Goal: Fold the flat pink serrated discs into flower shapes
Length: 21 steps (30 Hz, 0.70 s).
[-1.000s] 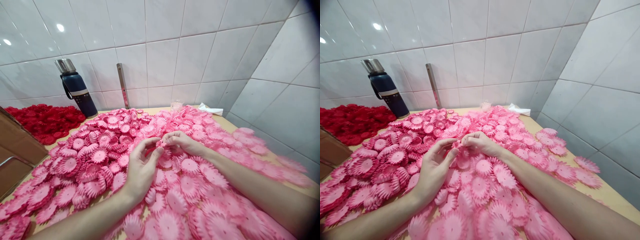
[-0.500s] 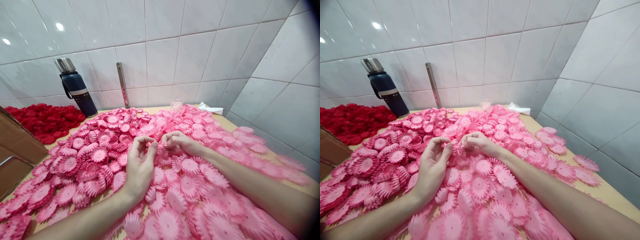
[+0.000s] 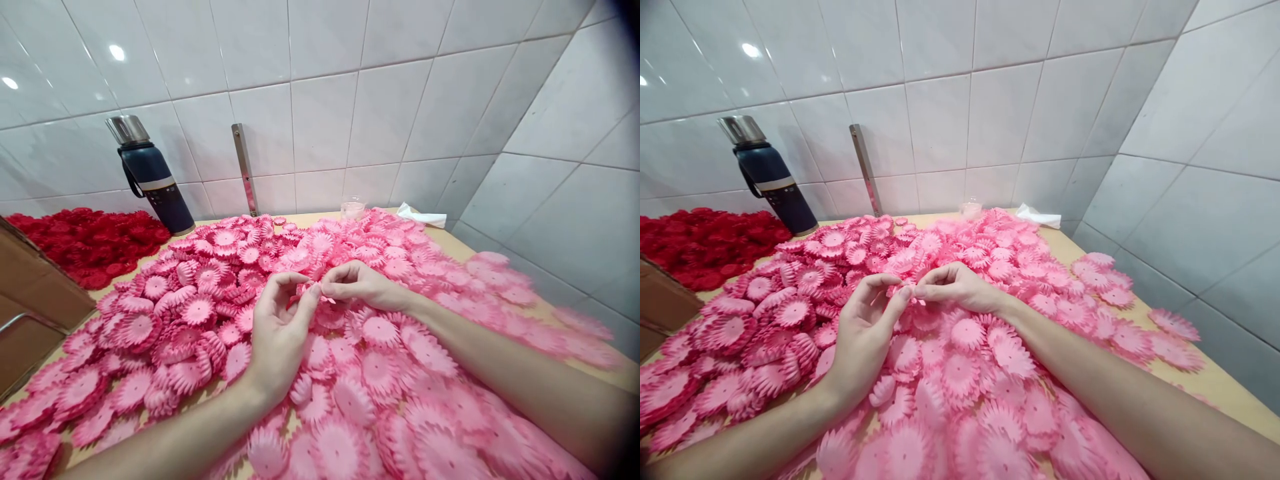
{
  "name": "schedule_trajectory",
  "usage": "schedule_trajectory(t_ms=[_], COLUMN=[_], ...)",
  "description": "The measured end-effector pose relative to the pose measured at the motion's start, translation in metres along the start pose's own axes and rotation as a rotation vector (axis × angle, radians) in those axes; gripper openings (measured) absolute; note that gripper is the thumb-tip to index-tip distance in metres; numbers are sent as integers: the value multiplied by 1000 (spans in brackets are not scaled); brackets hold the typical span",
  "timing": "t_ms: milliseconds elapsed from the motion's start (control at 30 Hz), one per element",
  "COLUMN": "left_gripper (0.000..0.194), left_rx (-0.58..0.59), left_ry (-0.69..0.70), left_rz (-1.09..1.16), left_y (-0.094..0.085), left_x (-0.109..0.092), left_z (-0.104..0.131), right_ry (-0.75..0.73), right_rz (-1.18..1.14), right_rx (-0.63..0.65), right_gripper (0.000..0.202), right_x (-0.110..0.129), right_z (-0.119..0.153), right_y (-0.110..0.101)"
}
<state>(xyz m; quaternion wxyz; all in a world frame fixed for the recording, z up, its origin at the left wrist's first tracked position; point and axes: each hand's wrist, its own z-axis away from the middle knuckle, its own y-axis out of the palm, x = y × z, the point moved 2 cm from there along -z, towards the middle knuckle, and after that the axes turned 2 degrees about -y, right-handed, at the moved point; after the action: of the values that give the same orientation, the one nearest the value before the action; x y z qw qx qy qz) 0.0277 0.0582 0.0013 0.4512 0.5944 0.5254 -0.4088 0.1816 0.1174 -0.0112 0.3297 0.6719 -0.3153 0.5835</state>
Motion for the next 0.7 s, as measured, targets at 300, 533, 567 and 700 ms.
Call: schedule_trajectory(t_ms=[300,533,567,700], left_gripper=[16,15,16,20], left_rx=[31,9,9,27], left_ry=[8,31,21,-34], left_rz=[2,-5,-2,-15], left_y=[0,-1,-1,0], left_x=[1,1,1,2], left_z=[0,-1,-1,-1], right_ry=[-13,-16,-17,-34], right_rz=[-20,-19,-15,-5], right_rx=[16,45,43,32], right_gripper=[37,41,40,34], right_x=[-2,-1,-1,-1], right_z=[-2,-1,-1,0], right_y=[1,3,3,1])
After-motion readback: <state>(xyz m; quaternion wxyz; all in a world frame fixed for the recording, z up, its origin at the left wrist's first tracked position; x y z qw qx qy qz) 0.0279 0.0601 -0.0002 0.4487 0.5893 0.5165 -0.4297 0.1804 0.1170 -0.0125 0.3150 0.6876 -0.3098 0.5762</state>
